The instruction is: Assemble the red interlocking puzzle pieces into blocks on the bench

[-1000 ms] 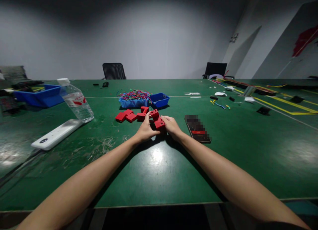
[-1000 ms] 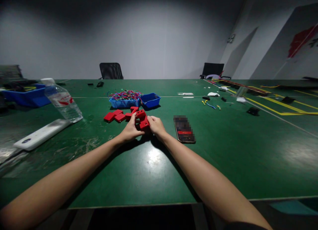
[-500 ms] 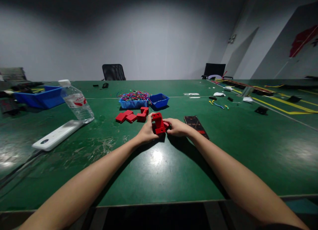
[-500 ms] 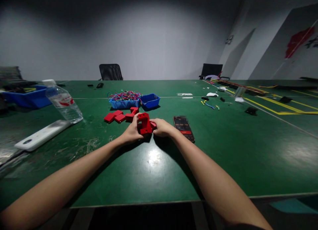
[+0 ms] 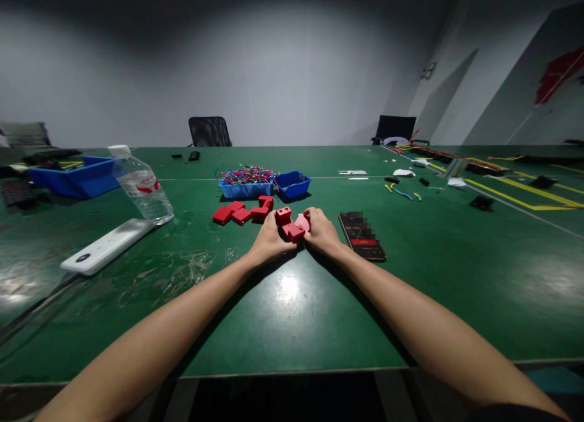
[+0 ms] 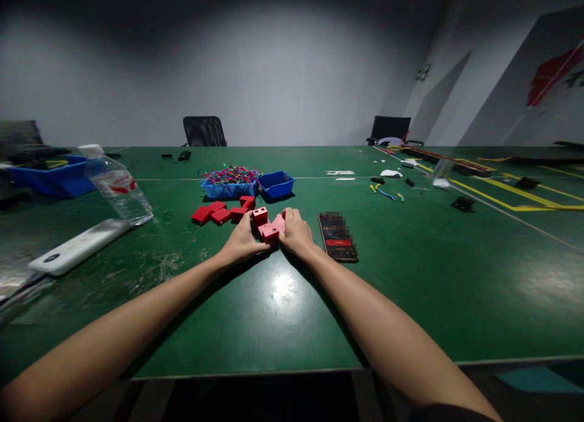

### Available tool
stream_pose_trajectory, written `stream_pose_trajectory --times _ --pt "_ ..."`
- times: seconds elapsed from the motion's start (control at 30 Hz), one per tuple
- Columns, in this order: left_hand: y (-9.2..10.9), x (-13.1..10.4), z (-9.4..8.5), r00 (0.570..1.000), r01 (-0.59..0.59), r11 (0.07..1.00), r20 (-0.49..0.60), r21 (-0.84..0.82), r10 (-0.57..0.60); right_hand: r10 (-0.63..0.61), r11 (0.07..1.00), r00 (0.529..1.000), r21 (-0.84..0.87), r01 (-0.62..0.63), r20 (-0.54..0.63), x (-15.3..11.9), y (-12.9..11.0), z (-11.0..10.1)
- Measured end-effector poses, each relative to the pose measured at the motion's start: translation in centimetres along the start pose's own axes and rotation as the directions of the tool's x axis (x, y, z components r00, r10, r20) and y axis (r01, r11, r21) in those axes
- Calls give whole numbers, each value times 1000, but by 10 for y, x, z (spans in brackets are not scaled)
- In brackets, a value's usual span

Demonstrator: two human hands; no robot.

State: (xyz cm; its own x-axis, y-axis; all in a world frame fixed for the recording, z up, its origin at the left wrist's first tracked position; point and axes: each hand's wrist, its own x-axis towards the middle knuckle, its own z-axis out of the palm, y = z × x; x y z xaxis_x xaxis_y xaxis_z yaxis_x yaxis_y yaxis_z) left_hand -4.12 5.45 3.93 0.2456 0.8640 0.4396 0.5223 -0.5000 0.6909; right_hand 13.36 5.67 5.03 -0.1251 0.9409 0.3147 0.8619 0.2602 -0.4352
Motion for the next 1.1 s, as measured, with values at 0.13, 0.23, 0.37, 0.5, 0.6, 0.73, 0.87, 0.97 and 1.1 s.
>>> stream_pose_trajectory --times 0.13,0.23,0.37,0.5,0.6,0.73,0.87,0.97,1.1 --pt "-4 2 1 1000 18 997 -14 -71 -19 27 972 975 234 25 -219 3 -3 17" --pt "-8 4 2 1000 27 991 12 -128 -26 93 904 935 422 64 -341 8 0 21" --pt "-17 9 1 994 40 975 108 -216 -16 189 758 932 649 62 -309 15 5 24" --pt "-27 14 -4 977 48 950 212 -310 20 264 574 940 818 26 -215 14 -1 24" --pt "-31 15 -7 973 38 948 228 -315 37 302 438 942 899 -4 -143 12 -7 21" --pt "-29 12 -5 971 -16 953 221 -301 86 398 237 917 961 -142 37 11 -12 16" --pt "-27 10 -2 969 -69 941 203 -332 143 448 141 884 966 -217 133 12 -15 13" --pt "-27 10 -2 968 -78 945 201 -318 147 455 131 878 964 -231 148 13 -16 12" --pt "-28 9 -1 973 -49 960 205 -274 108 483 92 863 971 -219 149 14 -15 11"
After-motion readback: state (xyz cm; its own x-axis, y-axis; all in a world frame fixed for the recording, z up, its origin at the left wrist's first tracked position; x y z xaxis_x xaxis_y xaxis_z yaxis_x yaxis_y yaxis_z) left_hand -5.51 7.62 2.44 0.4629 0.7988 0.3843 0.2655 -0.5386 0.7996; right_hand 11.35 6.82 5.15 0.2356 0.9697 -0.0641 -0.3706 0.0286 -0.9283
